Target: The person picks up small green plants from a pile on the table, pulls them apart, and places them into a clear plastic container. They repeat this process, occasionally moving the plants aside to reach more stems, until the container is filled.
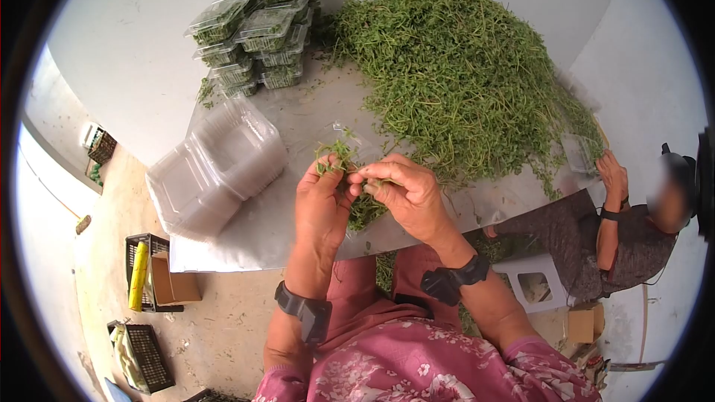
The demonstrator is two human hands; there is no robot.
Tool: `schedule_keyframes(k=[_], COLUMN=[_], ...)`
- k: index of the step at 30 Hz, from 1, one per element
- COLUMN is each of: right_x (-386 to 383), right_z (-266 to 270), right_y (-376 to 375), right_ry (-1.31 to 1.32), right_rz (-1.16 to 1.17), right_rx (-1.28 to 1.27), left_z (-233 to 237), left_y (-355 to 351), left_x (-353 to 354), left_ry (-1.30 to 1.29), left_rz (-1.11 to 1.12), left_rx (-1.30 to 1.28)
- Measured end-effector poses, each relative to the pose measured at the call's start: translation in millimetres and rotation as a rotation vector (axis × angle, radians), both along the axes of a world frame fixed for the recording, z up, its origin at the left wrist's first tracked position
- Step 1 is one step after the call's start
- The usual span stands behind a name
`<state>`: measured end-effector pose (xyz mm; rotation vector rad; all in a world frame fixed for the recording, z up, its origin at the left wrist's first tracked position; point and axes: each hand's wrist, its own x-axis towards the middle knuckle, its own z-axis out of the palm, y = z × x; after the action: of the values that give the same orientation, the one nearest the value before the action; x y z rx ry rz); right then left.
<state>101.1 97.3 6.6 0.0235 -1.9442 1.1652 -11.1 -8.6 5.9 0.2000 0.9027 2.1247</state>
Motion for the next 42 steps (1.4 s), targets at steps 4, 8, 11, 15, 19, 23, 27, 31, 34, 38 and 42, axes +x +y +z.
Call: schedule_keyframes(k=[4, 8, 11, 15, 19, 23, 27, 31, 34, 38, 42], right_x=[4.1, 10.6, 12.0, 8.9, 0.8, -2.0, 0.0, 7.1, 10.0, 15.2, 13.0], right_z=[5.1, 1.0, 4.3, 8.7, 7.3, 1.6, 1.6, -2.4, -3.2, -8.6, -12.3], right_y=[7.1, 25.9, 28.5, 16.7, 8.1, 7.2, 6.4, 18.6, 21.2, 22.6, 17.8], right_ry=[0.017, 0.060, -0.015, -0.279, -0.264, -0.189, -0.187, -0.174, -0.138, -0.221, -0.185], right_rz=[-0.032, -0.058, -0.070, 0.031, 0.106, 0.124, 0.121, 0.077, -0.007, -0.105, -0.339], right_rx=[-0.319, -0.620, -0.669, -0.646, -0.689, -0.776, -0.743, -0.727, -0.750, -0.602, -0.248], left_z=[-7.1, -9.9, -8.2, 1.2, 1.4, 2.6, 4.0, -3.1, -8.8, -6.9, -5.5], left_y=[-3.3, -9.4, -12.8, -6.1, -6.2, -10.7, -11.9, -13.8, -11.6, -10.1, -11.2], left_x=[-4.2, -15.5, -21.0, -11.7, -1.3, -1.3, 1.2, -5.4, -7.8, -2.0, 2.2], left_ry=[0.116, 0.197, 0.250, 0.454, 0.696, 0.841, 0.763, 0.881, 1.130, 1.374, 1.388], left_rz=[-0.066, 0.020, 0.068, 0.021, -0.127, -0.176, -0.171, -0.080, 0.117, 0.239, 0.168], left_rx=[-0.016, -0.094, -0.107, -0.179, -0.156, -0.240, -0.308, -0.370, -0.402, -0.430, -0.481])
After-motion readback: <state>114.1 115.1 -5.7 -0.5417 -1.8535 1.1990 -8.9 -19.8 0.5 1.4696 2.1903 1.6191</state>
